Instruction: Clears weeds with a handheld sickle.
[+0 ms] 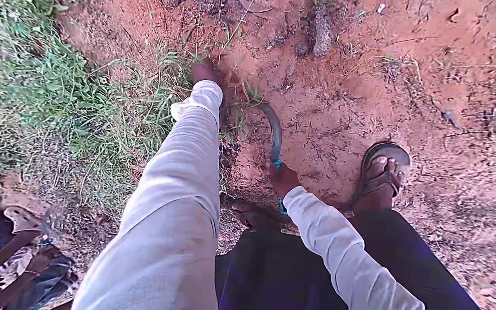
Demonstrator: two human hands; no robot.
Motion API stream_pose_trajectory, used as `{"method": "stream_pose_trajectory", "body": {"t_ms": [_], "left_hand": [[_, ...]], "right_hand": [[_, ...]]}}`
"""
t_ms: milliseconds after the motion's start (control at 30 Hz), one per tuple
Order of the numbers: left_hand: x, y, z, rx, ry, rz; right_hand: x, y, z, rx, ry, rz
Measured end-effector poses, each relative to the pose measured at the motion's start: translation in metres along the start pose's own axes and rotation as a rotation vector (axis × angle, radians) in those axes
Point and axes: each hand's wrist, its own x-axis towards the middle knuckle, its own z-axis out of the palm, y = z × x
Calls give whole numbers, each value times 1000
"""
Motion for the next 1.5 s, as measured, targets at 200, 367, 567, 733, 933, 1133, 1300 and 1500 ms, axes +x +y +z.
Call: {"method": "stream_pose_trajectory", "body": {"t_ms": [200, 367, 567, 733, 933, 1133, 1300, 1500], "left_hand": [[-5, -27, -14, -103, 84, -45], [-5, -26, -7, -197, 169, -97], [-20, -35, -9, -337, 254, -112], [-20, -41, 4, -445, 338, -142], [-1, -45, -4, -449, 285, -19], [23, 0, 4, -4, -44, 148], [37, 6, 13, 156, -105, 244], [-8, -19, -4, -168, 132, 16]], "right_hand": [[11, -40, -16, 233, 207, -105], [70, -123, -16, 124, 99, -45], [23, -57, -14, 117, 27, -43], [48, -70, -30, 222, 186, -65], [58, -116, 17, 8, -31, -90], [40, -81, 39, 116, -62, -7], [42, -78, 61, 142, -11, 19], [-29, -53, 73, 125, -10, 75]]}}
